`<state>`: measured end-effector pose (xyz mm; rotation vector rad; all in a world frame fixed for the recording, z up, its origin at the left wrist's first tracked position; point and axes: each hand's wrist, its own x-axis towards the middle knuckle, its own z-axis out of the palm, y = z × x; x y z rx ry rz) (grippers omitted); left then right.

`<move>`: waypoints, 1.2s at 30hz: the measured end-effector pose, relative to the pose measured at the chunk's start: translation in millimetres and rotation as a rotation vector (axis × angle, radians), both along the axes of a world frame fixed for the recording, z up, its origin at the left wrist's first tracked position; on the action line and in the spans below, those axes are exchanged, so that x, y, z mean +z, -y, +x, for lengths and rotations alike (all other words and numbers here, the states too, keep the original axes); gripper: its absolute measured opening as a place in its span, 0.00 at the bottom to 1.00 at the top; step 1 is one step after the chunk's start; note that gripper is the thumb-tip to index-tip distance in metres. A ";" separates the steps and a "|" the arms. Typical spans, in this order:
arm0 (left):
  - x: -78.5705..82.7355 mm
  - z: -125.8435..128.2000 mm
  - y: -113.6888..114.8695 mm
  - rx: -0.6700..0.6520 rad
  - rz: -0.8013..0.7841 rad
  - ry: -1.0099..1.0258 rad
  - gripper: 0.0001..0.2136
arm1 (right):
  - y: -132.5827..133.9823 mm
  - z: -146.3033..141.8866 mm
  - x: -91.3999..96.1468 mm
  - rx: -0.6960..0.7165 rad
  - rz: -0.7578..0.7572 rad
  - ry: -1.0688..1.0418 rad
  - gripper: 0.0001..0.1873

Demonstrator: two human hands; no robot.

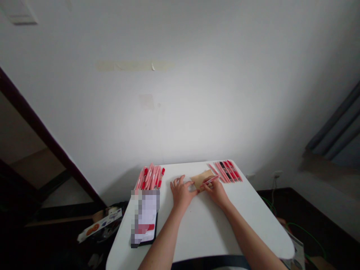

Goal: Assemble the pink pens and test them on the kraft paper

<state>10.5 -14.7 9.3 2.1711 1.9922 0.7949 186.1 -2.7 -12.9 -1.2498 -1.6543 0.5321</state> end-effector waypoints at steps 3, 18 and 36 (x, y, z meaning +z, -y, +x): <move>0.2 -0.2 0.0 -0.001 -0.001 0.002 0.17 | -0.8 0.7 -1.3 -0.007 0.019 0.009 0.07; -2.2 -0.2 0.0 -0.003 0.013 0.007 0.18 | -3.3 2.5 -5.2 -0.040 0.002 0.005 0.08; -1.6 0.5 0.5 -0.002 -0.034 0.003 0.19 | -4.4 7.3 7.7 -0.093 0.018 -0.494 0.22</move>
